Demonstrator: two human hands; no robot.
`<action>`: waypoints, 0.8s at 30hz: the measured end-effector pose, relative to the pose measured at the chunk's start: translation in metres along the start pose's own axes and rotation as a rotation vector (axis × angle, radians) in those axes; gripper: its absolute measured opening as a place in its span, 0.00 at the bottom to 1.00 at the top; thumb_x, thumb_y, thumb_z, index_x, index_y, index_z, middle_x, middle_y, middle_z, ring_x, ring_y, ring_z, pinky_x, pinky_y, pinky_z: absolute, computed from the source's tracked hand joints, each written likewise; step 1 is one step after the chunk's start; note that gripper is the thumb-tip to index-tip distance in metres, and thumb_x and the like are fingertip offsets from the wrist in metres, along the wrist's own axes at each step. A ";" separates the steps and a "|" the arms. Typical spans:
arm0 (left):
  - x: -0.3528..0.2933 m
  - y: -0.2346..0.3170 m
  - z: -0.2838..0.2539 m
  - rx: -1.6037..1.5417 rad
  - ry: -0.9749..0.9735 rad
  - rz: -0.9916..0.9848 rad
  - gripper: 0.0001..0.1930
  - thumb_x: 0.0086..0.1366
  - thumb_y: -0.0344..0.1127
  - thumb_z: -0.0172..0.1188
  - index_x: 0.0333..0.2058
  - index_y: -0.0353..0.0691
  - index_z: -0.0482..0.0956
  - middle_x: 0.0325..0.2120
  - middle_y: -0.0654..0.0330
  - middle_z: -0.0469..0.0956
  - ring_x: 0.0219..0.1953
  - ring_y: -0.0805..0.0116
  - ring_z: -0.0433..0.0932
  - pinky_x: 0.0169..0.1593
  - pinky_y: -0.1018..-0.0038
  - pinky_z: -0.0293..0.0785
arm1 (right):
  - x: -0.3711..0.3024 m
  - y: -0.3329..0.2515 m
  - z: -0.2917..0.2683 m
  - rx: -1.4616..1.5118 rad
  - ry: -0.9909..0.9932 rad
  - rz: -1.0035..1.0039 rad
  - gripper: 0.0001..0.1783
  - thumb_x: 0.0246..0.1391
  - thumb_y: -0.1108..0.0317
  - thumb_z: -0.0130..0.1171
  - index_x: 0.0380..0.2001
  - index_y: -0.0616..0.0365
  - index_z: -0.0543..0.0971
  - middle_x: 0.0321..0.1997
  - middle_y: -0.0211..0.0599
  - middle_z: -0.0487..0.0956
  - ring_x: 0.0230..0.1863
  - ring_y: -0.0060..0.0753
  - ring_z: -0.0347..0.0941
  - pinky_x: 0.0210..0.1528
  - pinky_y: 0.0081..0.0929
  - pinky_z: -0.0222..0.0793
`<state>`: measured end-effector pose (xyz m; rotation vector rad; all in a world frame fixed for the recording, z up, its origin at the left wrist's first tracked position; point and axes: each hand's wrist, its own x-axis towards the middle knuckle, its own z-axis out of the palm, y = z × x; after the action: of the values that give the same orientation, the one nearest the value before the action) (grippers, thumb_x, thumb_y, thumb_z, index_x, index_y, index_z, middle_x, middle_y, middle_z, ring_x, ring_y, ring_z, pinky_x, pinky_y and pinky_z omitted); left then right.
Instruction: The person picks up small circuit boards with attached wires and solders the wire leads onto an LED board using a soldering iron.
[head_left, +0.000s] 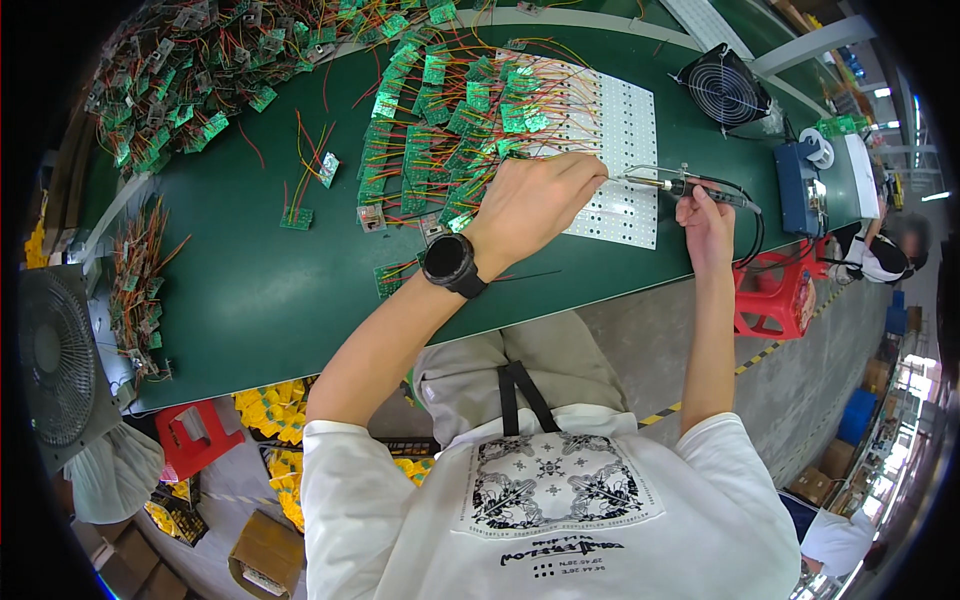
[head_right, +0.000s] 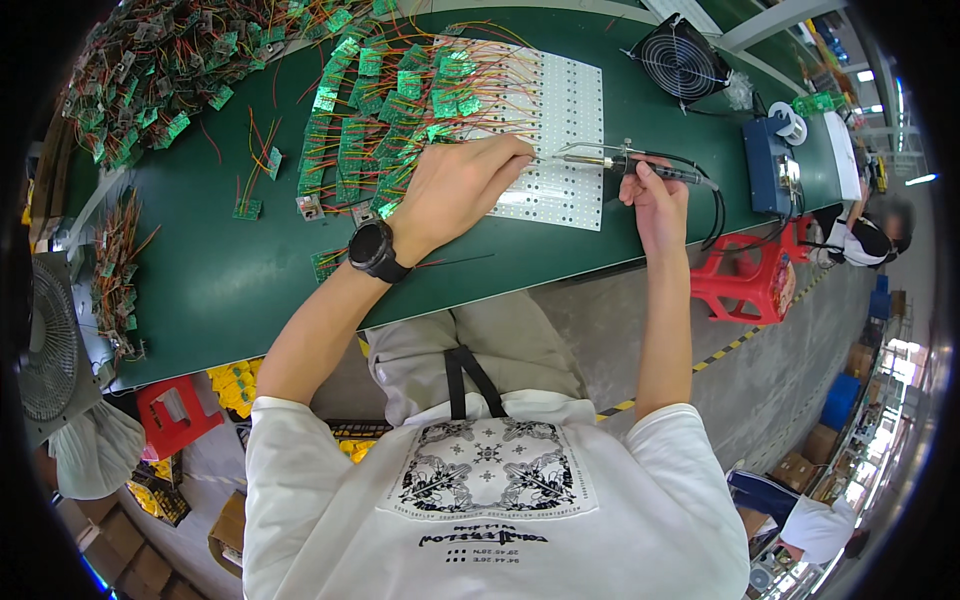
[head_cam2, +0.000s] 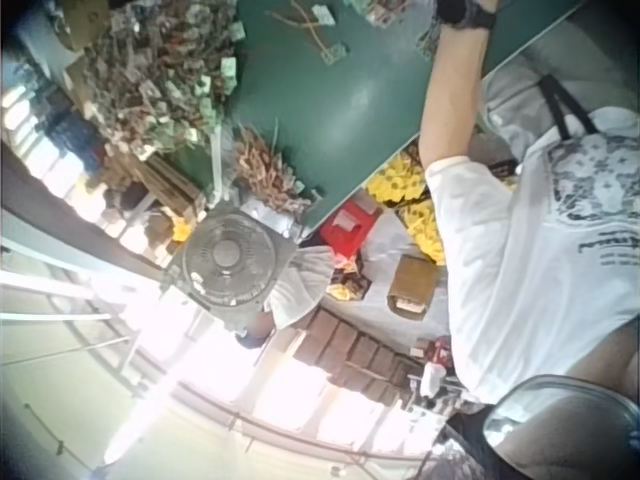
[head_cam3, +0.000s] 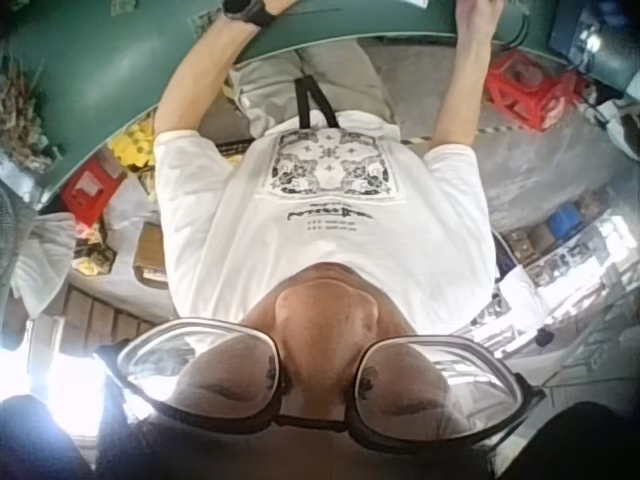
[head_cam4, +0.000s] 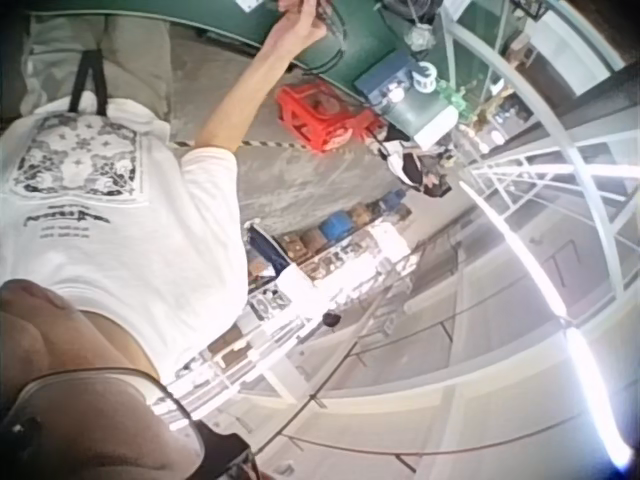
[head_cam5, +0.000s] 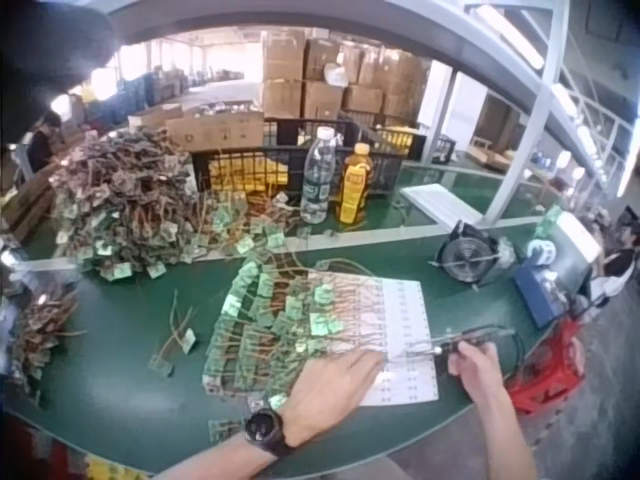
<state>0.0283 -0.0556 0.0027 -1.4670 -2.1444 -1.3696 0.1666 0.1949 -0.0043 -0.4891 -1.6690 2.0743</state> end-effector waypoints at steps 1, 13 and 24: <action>0.000 0.001 -0.002 0.002 -0.068 -0.013 0.05 0.63 0.36 0.57 0.34 0.42 0.77 0.24 0.59 0.76 0.22 0.57 0.76 0.24 0.66 0.71 | -0.001 0.002 0.000 0.009 0.016 -0.023 0.13 0.58 0.70 0.56 0.43 0.67 0.76 0.25 0.38 0.77 0.24 0.27 0.72 0.26 0.21 0.64; -0.003 0.002 -0.002 0.160 -0.251 0.183 0.07 0.61 0.36 0.56 0.28 0.40 0.73 0.26 0.60 0.73 0.26 0.60 0.77 0.26 0.65 0.71 | -0.003 0.007 -0.007 -0.055 -0.050 -0.015 0.12 0.56 0.74 0.57 0.43 0.68 0.75 0.26 0.40 0.79 0.23 0.27 0.74 0.27 0.21 0.67; -0.005 -0.004 0.000 0.231 -0.253 0.147 0.03 0.55 0.31 0.57 0.28 0.39 0.75 0.26 0.60 0.73 0.27 0.60 0.77 0.27 0.66 0.72 | -0.006 0.008 -0.006 -0.111 -0.092 -0.084 0.12 0.54 0.75 0.58 0.41 0.70 0.75 0.26 0.41 0.79 0.22 0.28 0.75 0.25 0.22 0.67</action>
<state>0.0276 -0.0591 -0.0024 -1.7376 -2.1986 -0.8938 0.1744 0.1949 -0.0134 -0.3565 -1.8332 1.9793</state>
